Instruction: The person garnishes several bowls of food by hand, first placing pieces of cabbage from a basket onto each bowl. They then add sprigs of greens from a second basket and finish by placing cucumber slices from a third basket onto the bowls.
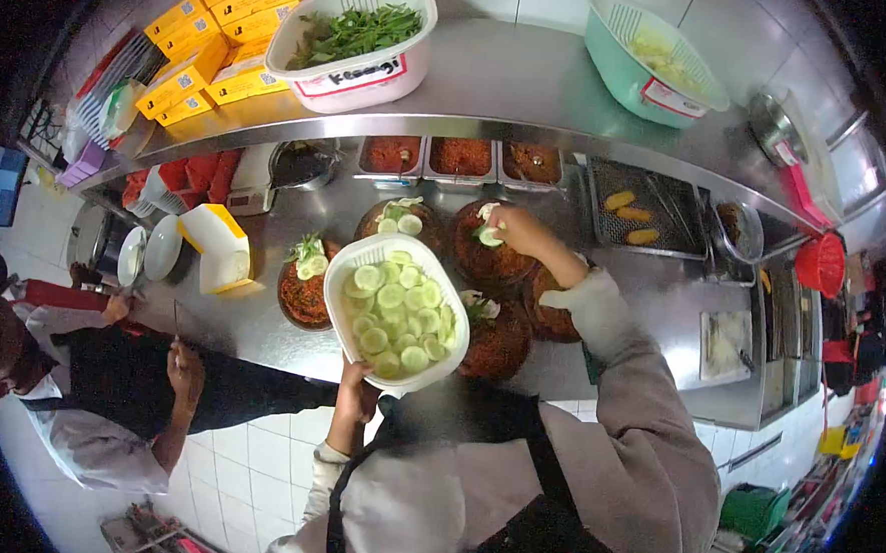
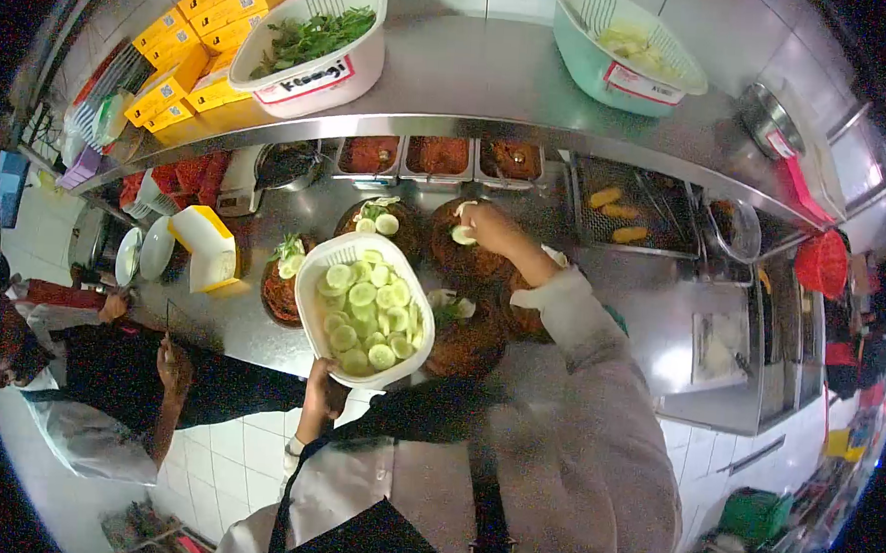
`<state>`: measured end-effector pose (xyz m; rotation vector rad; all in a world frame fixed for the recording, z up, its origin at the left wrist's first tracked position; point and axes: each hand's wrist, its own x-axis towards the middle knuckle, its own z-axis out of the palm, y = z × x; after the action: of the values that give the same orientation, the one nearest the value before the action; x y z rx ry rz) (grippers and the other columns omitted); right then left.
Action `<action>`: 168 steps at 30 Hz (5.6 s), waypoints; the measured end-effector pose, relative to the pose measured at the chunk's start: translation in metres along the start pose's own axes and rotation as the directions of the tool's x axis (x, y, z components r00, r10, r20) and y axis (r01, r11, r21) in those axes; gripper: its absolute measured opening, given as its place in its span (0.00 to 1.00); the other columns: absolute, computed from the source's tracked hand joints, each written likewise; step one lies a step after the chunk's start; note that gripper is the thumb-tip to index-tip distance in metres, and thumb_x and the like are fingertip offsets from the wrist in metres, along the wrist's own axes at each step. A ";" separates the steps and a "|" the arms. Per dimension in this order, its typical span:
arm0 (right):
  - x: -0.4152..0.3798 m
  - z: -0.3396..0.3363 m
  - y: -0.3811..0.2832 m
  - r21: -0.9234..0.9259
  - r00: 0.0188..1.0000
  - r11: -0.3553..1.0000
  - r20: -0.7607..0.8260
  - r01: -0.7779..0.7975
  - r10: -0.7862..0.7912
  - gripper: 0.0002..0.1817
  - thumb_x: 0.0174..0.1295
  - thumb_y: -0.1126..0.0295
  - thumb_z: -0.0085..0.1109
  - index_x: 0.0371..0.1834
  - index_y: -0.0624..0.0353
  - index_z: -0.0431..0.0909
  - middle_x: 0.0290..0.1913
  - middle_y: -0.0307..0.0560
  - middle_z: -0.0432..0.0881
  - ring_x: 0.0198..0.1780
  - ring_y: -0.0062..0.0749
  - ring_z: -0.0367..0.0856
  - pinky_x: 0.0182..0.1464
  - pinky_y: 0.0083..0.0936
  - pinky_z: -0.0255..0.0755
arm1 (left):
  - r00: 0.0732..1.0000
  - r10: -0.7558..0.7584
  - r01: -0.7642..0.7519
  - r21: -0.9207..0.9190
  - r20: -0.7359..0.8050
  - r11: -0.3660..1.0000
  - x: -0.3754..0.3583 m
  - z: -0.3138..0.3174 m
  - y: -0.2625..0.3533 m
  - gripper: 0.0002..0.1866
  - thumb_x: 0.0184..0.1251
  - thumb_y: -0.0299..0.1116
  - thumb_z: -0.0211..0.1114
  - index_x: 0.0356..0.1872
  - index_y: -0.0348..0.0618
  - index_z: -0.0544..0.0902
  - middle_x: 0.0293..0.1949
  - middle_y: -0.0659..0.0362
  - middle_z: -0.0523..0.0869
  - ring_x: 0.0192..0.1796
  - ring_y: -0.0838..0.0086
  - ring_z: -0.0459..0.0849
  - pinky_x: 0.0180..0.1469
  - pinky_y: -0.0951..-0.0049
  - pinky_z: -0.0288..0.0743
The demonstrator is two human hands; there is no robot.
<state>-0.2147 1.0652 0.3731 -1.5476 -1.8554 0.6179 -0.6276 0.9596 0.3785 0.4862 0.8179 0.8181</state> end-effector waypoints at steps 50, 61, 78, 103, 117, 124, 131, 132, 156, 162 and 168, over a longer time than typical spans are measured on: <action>-0.059 0.086 -0.147 -0.507 0.904 0.751 0.185 0.423 -0.384 0.13 0.54 0.67 0.59 0.38 0.63 0.73 0.34 0.49 0.76 0.43 0.43 0.77 0.47 0.39 0.72 | 0.982 0.128 -0.178 0.464 0.137 0.868 -0.015 0.049 -0.013 0.43 0.53 0.30 0.53 0.74 0.44 0.47 0.69 0.52 0.60 0.70 0.63 0.60 0.69 0.66 0.56; -0.071 0.061 -0.147 -0.072 0.943 0.979 0.289 0.193 -0.165 0.16 0.54 0.72 0.59 0.47 0.64 0.74 0.43 0.59 0.80 0.47 0.53 0.80 0.50 0.44 0.74 | 0.980 -0.005 -0.077 0.402 0.200 0.912 -0.018 0.062 0.005 0.44 0.54 0.30 0.54 0.74 0.40 0.47 0.71 0.50 0.56 0.73 0.62 0.54 0.72 0.67 0.49; -0.101 0.013 -0.118 0.202 0.987 0.979 0.160 -0.029 -0.004 0.12 0.55 0.71 0.66 0.39 0.58 0.74 0.35 0.46 0.80 0.40 0.34 0.79 0.43 0.33 0.73 | 0.966 -0.072 -0.069 0.514 0.249 0.855 0.004 0.055 -0.025 0.43 0.54 0.35 0.54 0.73 0.40 0.49 0.68 0.50 0.61 0.68 0.61 0.61 0.68 0.68 0.56; -0.175 -0.026 0.063 -0.203 0.782 0.758 -0.236 -0.620 0.577 0.14 0.57 0.76 0.59 0.47 0.62 0.75 0.51 0.58 0.73 0.54 0.60 0.71 0.52 0.46 0.70 | 0.996 0.083 -0.076 0.159 -0.039 0.984 -0.029 0.060 -0.019 0.42 0.54 0.35 0.55 0.73 0.46 0.51 0.67 0.50 0.62 0.68 0.57 0.64 0.66 0.54 0.63; -0.059 0.081 -0.190 -0.032 0.881 0.907 0.252 0.420 -0.400 0.13 0.56 0.77 0.56 0.45 0.64 0.78 0.44 0.54 0.80 0.50 0.49 0.77 0.53 0.39 0.73 | 0.970 0.180 -0.240 0.516 0.165 0.822 -0.055 0.008 0.012 0.48 0.54 0.45 0.54 0.74 0.36 0.45 0.73 0.50 0.51 0.76 0.62 0.46 0.75 0.65 0.41; -0.030 0.151 -0.237 -0.321 0.720 0.898 0.694 0.302 0.006 0.09 0.52 0.79 0.54 0.37 0.65 0.77 0.38 0.60 0.80 0.45 0.53 0.79 0.47 0.43 0.73 | 0.962 0.209 -0.271 0.549 0.174 0.791 -0.080 -0.057 0.043 0.46 0.54 0.34 0.52 0.74 0.35 0.41 0.73 0.47 0.50 0.76 0.59 0.45 0.74 0.66 0.42; -0.025 0.180 -0.282 -0.179 0.754 0.865 0.591 0.468 -0.286 0.12 0.50 0.82 0.52 0.38 0.63 0.79 0.37 0.55 0.80 0.42 0.53 0.80 0.46 0.43 0.74 | 0.968 0.221 -0.250 0.522 0.118 0.816 -0.102 -0.094 0.084 0.46 0.53 0.33 0.56 0.74 0.37 0.44 0.71 0.47 0.54 0.74 0.60 0.51 0.73 0.65 0.48; -0.024 0.189 -0.285 -0.181 0.752 0.864 0.594 0.470 -0.285 0.12 0.50 0.82 0.52 0.38 0.63 0.79 0.37 0.55 0.80 0.42 0.53 0.80 0.46 0.43 0.74 | 0.978 0.190 -0.208 0.453 0.086 0.867 -0.112 -0.088 0.094 0.45 0.54 0.31 0.57 0.73 0.37 0.45 0.70 0.47 0.56 0.74 0.60 0.53 0.73 0.65 0.49; -0.052 0.154 -0.224 0.456 0.991 0.880 0.027 -0.129 0.131 0.12 0.64 0.66 0.61 0.47 0.60 0.76 0.46 0.42 0.80 0.43 0.23 0.79 0.42 0.25 0.76 | 0.972 0.204 -0.151 0.358 -0.114 0.922 -0.114 -0.160 0.068 0.44 0.51 0.36 0.52 0.73 0.44 0.48 0.69 0.49 0.60 0.71 0.58 0.59 0.70 0.62 0.55; -0.104 0.108 -0.087 -0.234 0.966 0.950 0.101 -0.208 0.236 0.13 0.61 0.68 0.63 0.45 0.60 0.76 0.44 0.50 0.79 0.43 0.43 0.81 0.45 0.38 0.74 | 0.976 0.207 -0.186 0.260 -0.059 0.948 -0.101 -0.135 0.060 0.41 0.52 0.35 0.53 0.71 0.41 0.53 0.67 0.48 0.63 0.70 0.58 0.61 0.70 0.61 0.54; -0.104 0.123 -0.080 -0.344 0.974 0.915 0.012 -0.210 0.228 0.14 0.54 0.72 0.66 0.43 0.59 0.76 0.45 0.55 0.77 0.48 0.55 0.77 0.46 0.44 0.72 | 0.981 0.164 -0.139 0.210 -0.107 0.968 -0.096 -0.105 0.055 0.42 0.51 0.33 0.53 0.72 0.39 0.52 0.67 0.47 0.63 0.70 0.58 0.61 0.71 0.61 0.52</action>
<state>-0.3471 0.9525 0.3272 -2.0033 -1.9174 0.4528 -0.7751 0.9245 0.3949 0.6901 0.9933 0.9182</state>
